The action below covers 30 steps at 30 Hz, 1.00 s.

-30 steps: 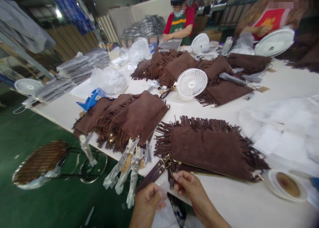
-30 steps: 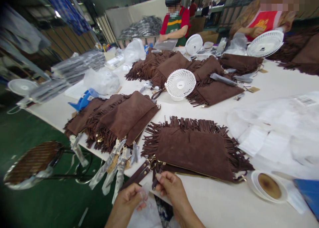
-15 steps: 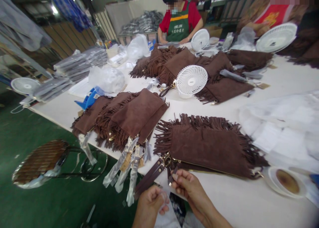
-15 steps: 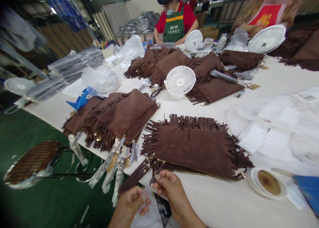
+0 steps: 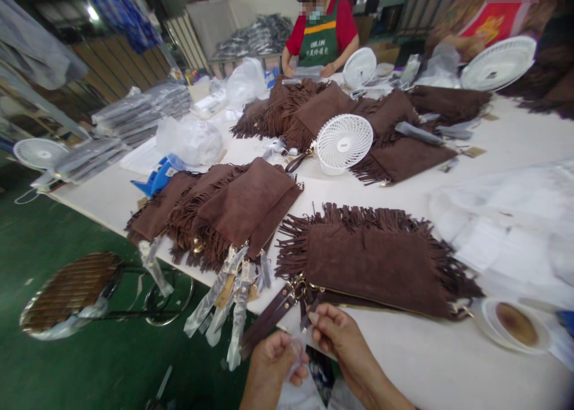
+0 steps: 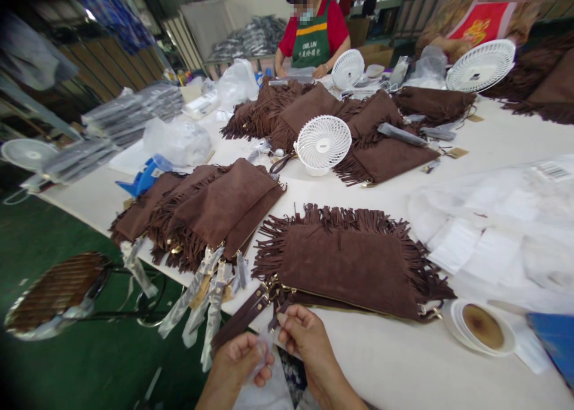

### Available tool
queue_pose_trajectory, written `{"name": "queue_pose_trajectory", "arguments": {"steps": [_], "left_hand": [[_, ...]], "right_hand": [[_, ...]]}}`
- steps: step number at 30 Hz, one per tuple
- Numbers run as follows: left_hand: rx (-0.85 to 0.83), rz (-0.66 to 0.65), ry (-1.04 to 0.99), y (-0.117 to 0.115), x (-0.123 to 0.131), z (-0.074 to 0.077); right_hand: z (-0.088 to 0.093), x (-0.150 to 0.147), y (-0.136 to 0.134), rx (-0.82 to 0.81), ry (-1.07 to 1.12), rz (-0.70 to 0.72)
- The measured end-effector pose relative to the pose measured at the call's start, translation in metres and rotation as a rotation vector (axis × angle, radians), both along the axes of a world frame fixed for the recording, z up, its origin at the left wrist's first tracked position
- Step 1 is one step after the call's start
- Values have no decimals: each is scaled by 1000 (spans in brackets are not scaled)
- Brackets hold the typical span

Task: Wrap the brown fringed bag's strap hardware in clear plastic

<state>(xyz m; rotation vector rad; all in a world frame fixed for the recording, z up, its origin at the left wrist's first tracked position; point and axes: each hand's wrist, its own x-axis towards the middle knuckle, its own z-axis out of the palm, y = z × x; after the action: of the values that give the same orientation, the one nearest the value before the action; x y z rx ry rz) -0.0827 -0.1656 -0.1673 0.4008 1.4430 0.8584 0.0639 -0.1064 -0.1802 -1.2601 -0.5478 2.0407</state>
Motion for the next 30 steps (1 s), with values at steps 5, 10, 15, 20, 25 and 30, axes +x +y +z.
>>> {"name": "queue_pose_trajectory", "arguments": {"steps": [5, 10, 15, 20, 25, 30], "left_hand": [[4, 16, 15, 3, 3, -1], [13, 28, 31, 5, 8, -1], [3, 13, 46, 11, 12, 0], [28, -10, 51, 22, 21, -4], [68, -16, 40, 27, 23, -1], [71, -94, 80, 9, 7, 10]], "right_hand": [[3, 1, 0, 18, -28, 24], [2, 4, 3, 54, -93, 69], [-1, 7, 3, 56, -114, 112], [-1, 7, 2, 53, -106, 120], [6, 12, -1, 78, -74, 144], [10, 21, -9, 68, -125, 45]]}}
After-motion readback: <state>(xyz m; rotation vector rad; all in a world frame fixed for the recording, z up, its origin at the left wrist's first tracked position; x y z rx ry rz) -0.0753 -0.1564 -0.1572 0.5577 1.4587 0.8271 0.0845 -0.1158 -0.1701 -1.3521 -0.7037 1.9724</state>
